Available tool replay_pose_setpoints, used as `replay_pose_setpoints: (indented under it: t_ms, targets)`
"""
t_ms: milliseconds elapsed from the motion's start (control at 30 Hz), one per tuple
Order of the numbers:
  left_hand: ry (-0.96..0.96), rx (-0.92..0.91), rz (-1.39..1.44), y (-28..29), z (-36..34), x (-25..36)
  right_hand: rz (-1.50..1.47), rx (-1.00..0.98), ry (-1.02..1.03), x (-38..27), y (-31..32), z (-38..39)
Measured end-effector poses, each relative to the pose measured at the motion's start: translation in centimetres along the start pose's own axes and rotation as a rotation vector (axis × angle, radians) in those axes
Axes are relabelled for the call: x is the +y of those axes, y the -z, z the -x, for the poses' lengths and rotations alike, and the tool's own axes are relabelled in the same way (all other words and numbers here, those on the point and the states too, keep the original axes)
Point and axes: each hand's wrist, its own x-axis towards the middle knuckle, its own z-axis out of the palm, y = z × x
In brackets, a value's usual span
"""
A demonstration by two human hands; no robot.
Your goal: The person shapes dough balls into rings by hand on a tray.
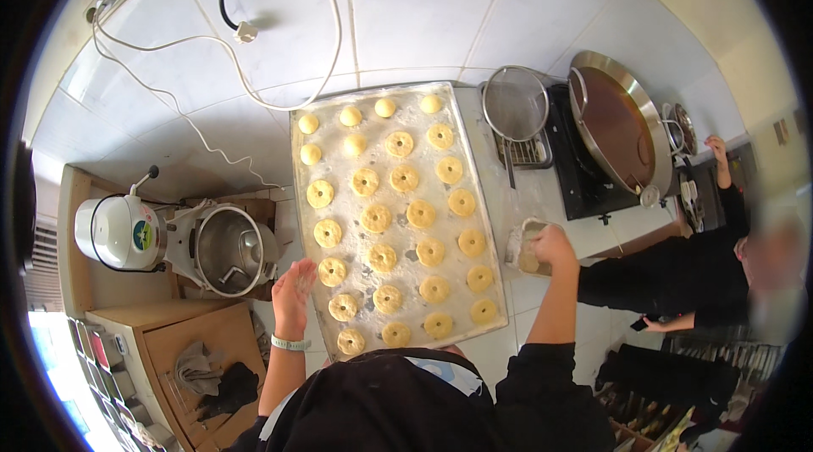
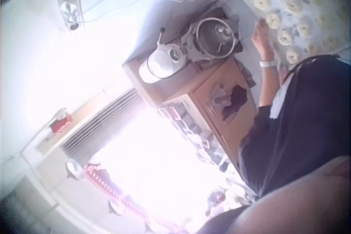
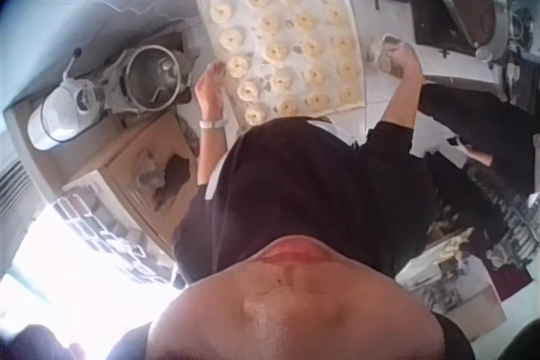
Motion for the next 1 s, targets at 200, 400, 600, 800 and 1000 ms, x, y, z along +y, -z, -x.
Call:
replay_pose_setpoints:
  t_ms: [200, 400, 600, 800, 1000]
  targets:
    - [0.027, -0.14, -0.03, -2.5, -0.5, 0.6, 0.109, 0.533, -0.031, 2.5, -8.4, -2.9]
    - [0.095, -0.186, -0.021, -2.6, -0.8, 0.0, 0.214, 0.386, 0.015, 2.1, -5.7, -0.1]
    - [0.386, -0.42, 0.275, -6.8, -2.5, -1.5, -0.102, 0.473, 0.5, -12.1, -3.9, 5.0]
    - [0.465, -0.617, 0.584, -11.4, -6.6, -0.1, -0.017, 0.249, 0.969, -24.6, -10.6, 3.2]
    - [0.285, -0.467, 0.672, -8.7, -7.7, 3.2, 0.261, 0.381, 0.92, -29.5, -10.7, -8.2]
